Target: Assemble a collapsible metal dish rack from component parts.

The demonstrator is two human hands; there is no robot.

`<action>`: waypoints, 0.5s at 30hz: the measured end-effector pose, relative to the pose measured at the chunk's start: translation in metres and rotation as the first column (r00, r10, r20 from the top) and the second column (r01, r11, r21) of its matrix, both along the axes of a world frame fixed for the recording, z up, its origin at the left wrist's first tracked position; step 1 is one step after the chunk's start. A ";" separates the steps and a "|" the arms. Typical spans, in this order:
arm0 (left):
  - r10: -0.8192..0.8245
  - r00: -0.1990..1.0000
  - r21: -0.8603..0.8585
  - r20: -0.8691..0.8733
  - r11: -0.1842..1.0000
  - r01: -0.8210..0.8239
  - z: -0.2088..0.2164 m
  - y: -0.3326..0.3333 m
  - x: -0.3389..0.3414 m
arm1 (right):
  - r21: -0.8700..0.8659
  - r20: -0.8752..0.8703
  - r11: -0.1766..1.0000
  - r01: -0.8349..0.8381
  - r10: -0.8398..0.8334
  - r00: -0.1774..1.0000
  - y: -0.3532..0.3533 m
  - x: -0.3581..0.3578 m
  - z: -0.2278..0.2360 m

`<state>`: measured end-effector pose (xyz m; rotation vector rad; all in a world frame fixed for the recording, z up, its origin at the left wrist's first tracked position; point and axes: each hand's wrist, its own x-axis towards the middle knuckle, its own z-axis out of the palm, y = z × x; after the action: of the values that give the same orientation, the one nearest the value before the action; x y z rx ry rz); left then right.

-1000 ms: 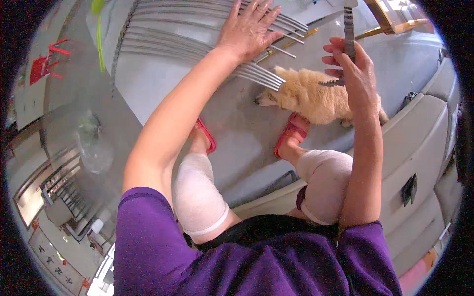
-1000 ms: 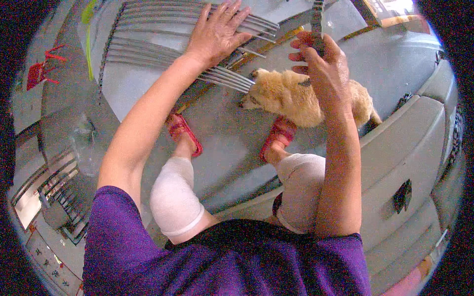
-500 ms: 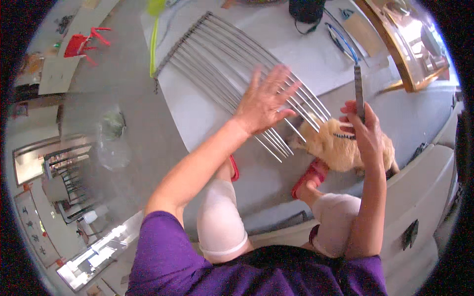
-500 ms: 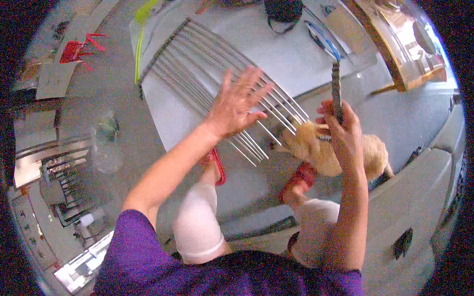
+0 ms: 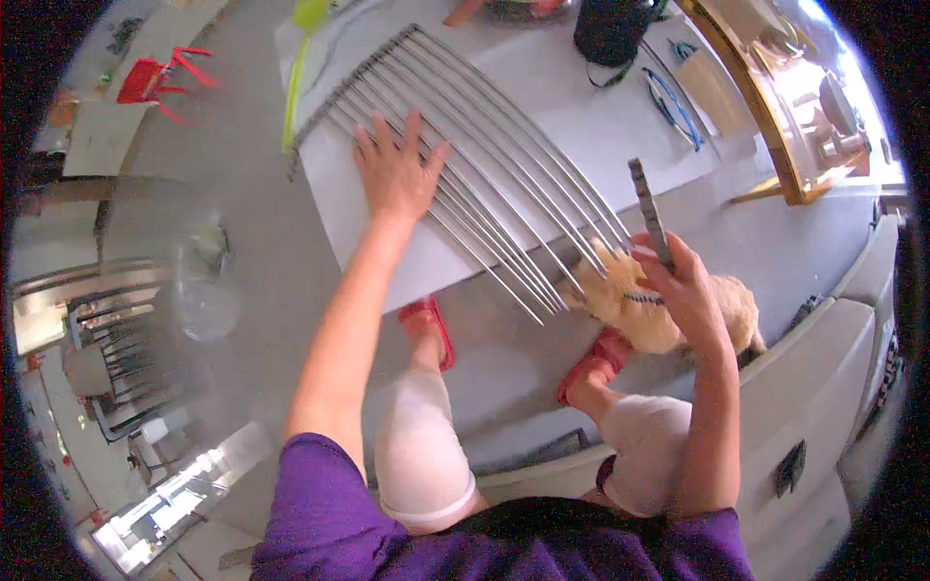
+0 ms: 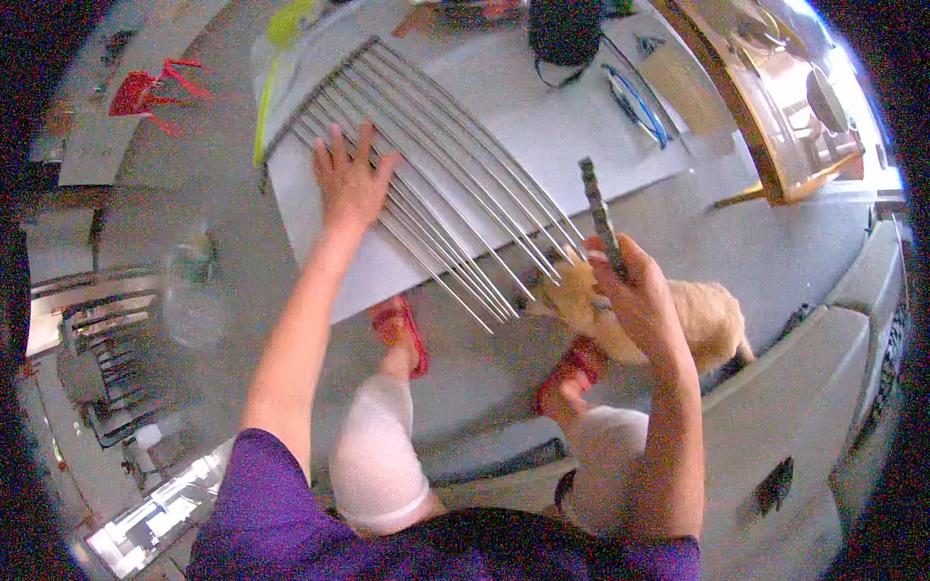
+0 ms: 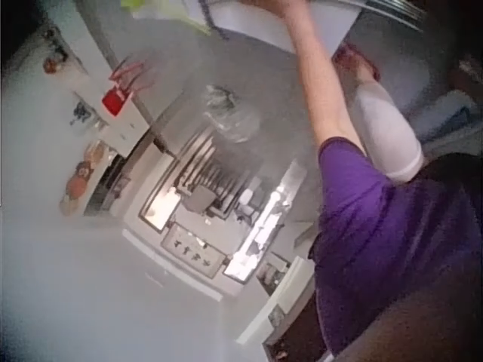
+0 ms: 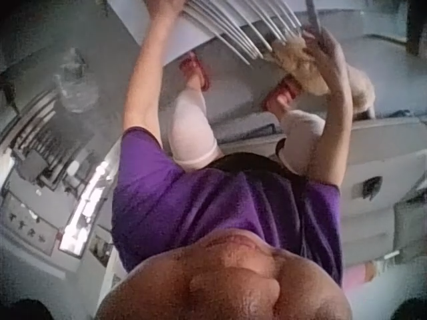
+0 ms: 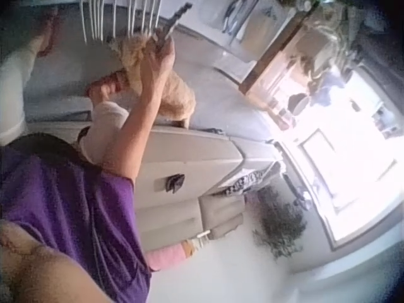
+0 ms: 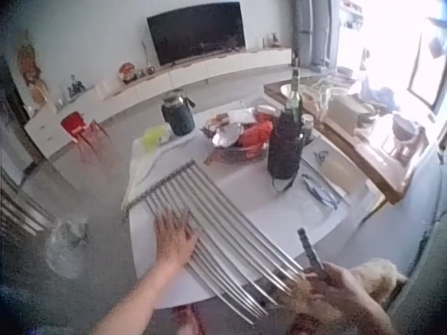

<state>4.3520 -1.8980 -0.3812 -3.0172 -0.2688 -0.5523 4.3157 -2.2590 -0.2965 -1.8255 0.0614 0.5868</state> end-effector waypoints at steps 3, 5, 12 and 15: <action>-0.016 1.000 0.004 -0.027 1.000 0.016 0.004 0.012 0.012 | 0.022 0.007 0.998 -0.053 0.053 0.999 0.008 0.001 0.005; -0.025 0.999 -0.003 -0.037 1.000 0.025 -0.001 0.019 0.015 | 0.037 -0.050 0.999 -0.031 0.033 0.998 0.007 0.002 0.009; -0.076 0.997 -0.024 -0.023 0.997 0.075 0.004 0.023 0.001 | 0.016 -0.120 0.997 0.078 -0.076 0.990 0.004 0.003 0.020; -0.050 0.997 -0.125 0.051 0.991 0.056 0.022 -0.016 -0.004 | 0.066 -0.107 0.987 0.149 -0.141 0.984 -0.017 0.008 0.012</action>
<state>4.3480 -1.9136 -0.3595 -3.1450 -0.2361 -0.6355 4.3236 -2.2756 -0.2846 -1.7025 0.2366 0.5708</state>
